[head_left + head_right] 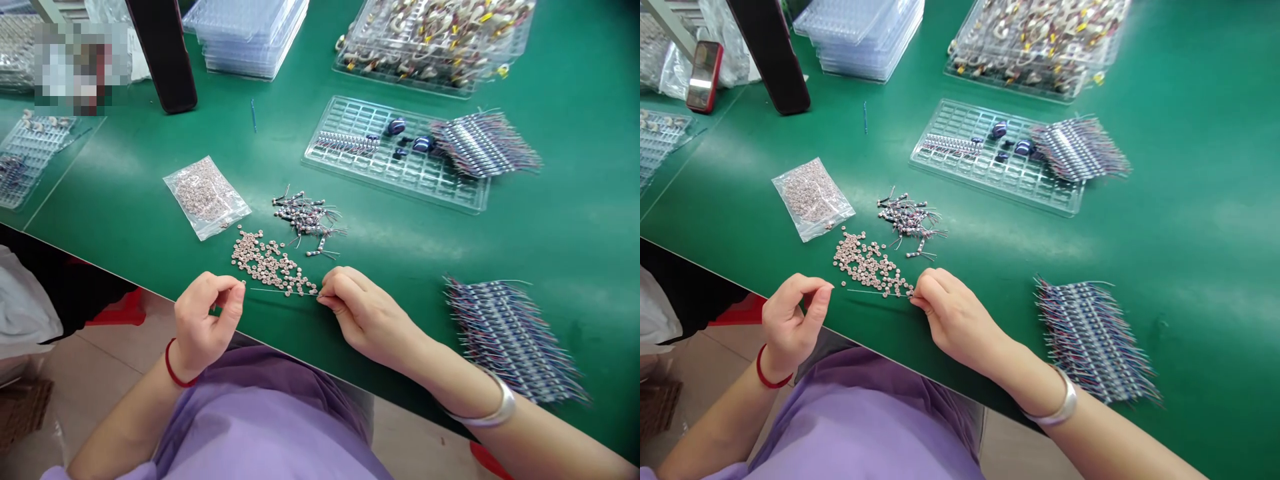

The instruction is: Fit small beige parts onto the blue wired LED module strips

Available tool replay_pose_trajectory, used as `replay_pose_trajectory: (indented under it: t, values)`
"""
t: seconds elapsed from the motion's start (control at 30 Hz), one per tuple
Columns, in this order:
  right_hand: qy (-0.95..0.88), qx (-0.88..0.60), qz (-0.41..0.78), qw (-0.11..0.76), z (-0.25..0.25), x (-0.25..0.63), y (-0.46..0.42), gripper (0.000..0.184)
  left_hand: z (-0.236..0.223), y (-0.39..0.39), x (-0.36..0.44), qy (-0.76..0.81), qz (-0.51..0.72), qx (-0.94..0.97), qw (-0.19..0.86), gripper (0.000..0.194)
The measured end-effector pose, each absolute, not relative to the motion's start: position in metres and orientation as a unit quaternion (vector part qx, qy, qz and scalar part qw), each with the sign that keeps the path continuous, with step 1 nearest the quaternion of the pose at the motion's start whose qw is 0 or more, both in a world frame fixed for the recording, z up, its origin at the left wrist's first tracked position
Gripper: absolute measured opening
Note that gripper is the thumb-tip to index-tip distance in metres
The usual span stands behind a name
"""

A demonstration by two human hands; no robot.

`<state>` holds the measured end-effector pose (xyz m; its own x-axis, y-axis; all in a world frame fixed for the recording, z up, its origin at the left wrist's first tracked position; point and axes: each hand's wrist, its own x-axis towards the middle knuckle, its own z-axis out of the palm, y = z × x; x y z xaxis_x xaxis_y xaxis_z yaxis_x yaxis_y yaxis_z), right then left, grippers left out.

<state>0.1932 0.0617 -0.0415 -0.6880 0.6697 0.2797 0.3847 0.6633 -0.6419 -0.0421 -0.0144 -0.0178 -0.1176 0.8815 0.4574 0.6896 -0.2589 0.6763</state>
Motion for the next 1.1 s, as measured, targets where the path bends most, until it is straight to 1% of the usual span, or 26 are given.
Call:
replay_pose_trajectory:
  t: [0.1, 0.17, 0.27, 0.37, 0.47, 0.53, 0.63, 0.73, 0.8, 0.83, 0.93, 1.0, 1.1]
  values:
    - [-0.841, -0.317, 0.329, 0.291, -0.042, 0.195, 0.062, 0.019, -0.017, -0.012, -0.057, 0.64, 0.353, 0.675, 0.1, 0.008]
    - [-0.784, -0.344, 0.399, 0.328, -0.042, 0.196, 0.063, 0.017, -0.017, -0.007, -0.065, 0.652, 0.298, 0.689, 0.109, 0.007]
    - [-0.675, -0.386, 0.506, 0.372, -0.039, 0.196, 0.068, 0.026, -0.017, 0.006, -0.067, 0.645, 0.25, 0.712, 0.121, 0.006]
    - [-0.633, -0.4, 0.536, 0.39, -0.036, 0.196, 0.071, 0.034, -0.014, 0.018, -0.062, 0.64, 0.242, 0.72, 0.117, 0.008]
    - [-0.619, -0.403, 0.542, 0.402, -0.03, 0.195, 0.071, 0.036, -0.007, 0.022, -0.048, 0.628, 0.294, 0.709, 0.127, 0.01]
    - [-0.611, -0.4, 0.55, 0.405, -0.024, 0.194, 0.07, 0.037, -0.001, 0.022, -0.036, 0.605, 0.343, 0.697, 0.175, 0.009]
    - [-0.606, -0.388, 0.561, 0.409, -0.015, 0.194, 0.068, 0.038, 0.009, 0.022, -0.012, 0.568, 0.373, 0.662, 0.316, 0.007]
    - [-0.601, -0.375, 0.568, 0.419, -0.008, 0.194, 0.065, 0.039, 0.013, 0.026, 0.009, 0.538, 0.373, 0.588, 0.475, 0.023]
    - [-0.595, -0.36, 0.581, 0.422, -0.005, 0.194, 0.064, 0.039, 0.013, 0.029, 0.019, 0.529, 0.373, 0.534, 0.545, 0.034]
    - [-0.592, -0.35, 0.591, 0.421, -0.004, 0.194, 0.064, 0.039, 0.013, 0.031, 0.023, 0.528, 0.373, 0.515, 0.563, 0.037]
    - [-0.584, -0.324, 0.623, 0.407, -0.002, 0.195, 0.065, 0.039, 0.014, 0.034, 0.027, 0.539, 0.373, 0.507, 0.56, 0.039]
    - [-0.586, -0.321, 0.631, 0.394, 0.0, 0.197, 0.068, 0.039, 0.017, 0.034, 0.028, 0.55, 0.368, 0.543, 0.517, 0.034]
    - [-0.598, -0.332, 0.614, 0.393, 0.001, 0.198, 0.071, 0.041, 0.023, 0.032, 0.029, 0.56, 0.34, 0.627, 0.421, 0.023]
